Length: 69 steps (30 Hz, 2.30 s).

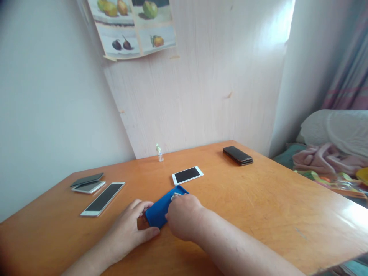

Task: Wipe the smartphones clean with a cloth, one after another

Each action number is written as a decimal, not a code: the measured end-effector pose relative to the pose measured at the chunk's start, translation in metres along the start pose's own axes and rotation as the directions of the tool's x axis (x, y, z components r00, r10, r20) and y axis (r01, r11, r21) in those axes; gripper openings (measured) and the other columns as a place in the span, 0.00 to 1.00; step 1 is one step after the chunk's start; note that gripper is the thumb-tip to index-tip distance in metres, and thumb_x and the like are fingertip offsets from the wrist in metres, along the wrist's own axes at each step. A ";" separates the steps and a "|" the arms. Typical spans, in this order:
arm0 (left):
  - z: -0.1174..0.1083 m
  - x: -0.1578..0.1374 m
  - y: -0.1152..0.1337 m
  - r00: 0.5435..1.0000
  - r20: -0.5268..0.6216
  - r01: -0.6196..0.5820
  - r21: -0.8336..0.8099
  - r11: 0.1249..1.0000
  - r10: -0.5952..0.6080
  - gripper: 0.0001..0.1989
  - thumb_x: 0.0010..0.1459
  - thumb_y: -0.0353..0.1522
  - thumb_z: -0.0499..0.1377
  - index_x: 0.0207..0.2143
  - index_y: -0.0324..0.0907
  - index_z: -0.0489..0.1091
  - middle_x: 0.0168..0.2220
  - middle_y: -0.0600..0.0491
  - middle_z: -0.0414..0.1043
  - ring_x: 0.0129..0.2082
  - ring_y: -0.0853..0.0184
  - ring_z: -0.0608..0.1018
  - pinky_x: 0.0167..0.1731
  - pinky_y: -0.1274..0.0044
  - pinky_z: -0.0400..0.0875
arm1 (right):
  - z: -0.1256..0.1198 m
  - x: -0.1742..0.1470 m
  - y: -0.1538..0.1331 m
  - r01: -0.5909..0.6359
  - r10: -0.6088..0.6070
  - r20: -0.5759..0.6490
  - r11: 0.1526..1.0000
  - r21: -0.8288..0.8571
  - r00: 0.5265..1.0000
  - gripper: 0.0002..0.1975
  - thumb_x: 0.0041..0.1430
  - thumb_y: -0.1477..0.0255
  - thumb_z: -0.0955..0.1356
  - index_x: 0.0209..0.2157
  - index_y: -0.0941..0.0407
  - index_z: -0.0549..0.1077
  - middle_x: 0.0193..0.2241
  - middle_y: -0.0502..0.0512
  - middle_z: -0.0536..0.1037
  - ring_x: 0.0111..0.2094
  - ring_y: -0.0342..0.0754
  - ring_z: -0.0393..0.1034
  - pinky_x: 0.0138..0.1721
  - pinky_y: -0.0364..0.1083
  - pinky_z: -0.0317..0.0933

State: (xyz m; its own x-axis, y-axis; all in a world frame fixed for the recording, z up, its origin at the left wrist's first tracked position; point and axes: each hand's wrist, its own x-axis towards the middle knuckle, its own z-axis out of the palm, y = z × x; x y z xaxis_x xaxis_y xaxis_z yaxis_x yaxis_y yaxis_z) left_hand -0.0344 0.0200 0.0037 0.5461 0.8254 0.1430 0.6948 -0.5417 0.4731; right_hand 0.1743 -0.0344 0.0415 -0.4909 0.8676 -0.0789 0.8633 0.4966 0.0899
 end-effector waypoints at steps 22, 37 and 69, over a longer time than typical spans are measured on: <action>0.002 -0.001 0.000 1.000 -0.024 -0.018 0.021 1.000 0.019 0.25 0.48 0.49 0.66 0.46 0.49 0.71 0.44 0.50 0.69 0.45 0.56 0.74 0.42 0.71 0.67 | 0.012 0.010 -0.009 0.211 -0.168 -0.175 0.938 0.274 0.970 0.13 0.61 0.75 0.64 0.44 0.59 0.77 0.45 0.63 0.78 0.47 0.53 0.72 0.45 0.46 0.64; -0.001 -0.001 -0.002 1.000 -0.019 0.010 0.016 1.000 -0.009 0.31 0.47 0.48 0.66 0.52 0.47 0.68 0.49 0.48 0.69 0.50 0.55 0.73 0.49 0.68 0.67 | 0.032 0.030 0.090 -0.312 0.700 -0.281 0.591 0.744 0.657 0.14 0.59 0.74 0.60 0.38 0.54 0.77 0.34 0.52 0.81 0.37 0.46 0.72 0.34 0.40 0.57; -0.012 0.058 0.019 0.962 -0.274 0.034 0.095 0.995 -0.007 0.25 0.56 0.41 0.59 0.55 0.40 0.67 0.56 0.44 0.69 0.58 0.56 0.70 0.58 0.68 0.62 | 0.055 0.014 0.161 -0.062 0.940 -0.055 0.081 0.995 0.337 0.17 0.48 0.61 0.64 0.32 0.59 0.75 0.31 0.59 0.79 0.30 0.47 0.69 0.25 0.42 0.56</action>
State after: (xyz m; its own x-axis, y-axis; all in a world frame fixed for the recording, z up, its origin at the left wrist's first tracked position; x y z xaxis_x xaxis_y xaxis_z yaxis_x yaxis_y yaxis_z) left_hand 0.0046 0.0591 0.0313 0.3920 0.8410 0.3729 0.7542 -0.5259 0.3933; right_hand 0.3127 0.0562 0.0000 0.6394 0.7605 0.1129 0.2167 -0.0374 -0.9755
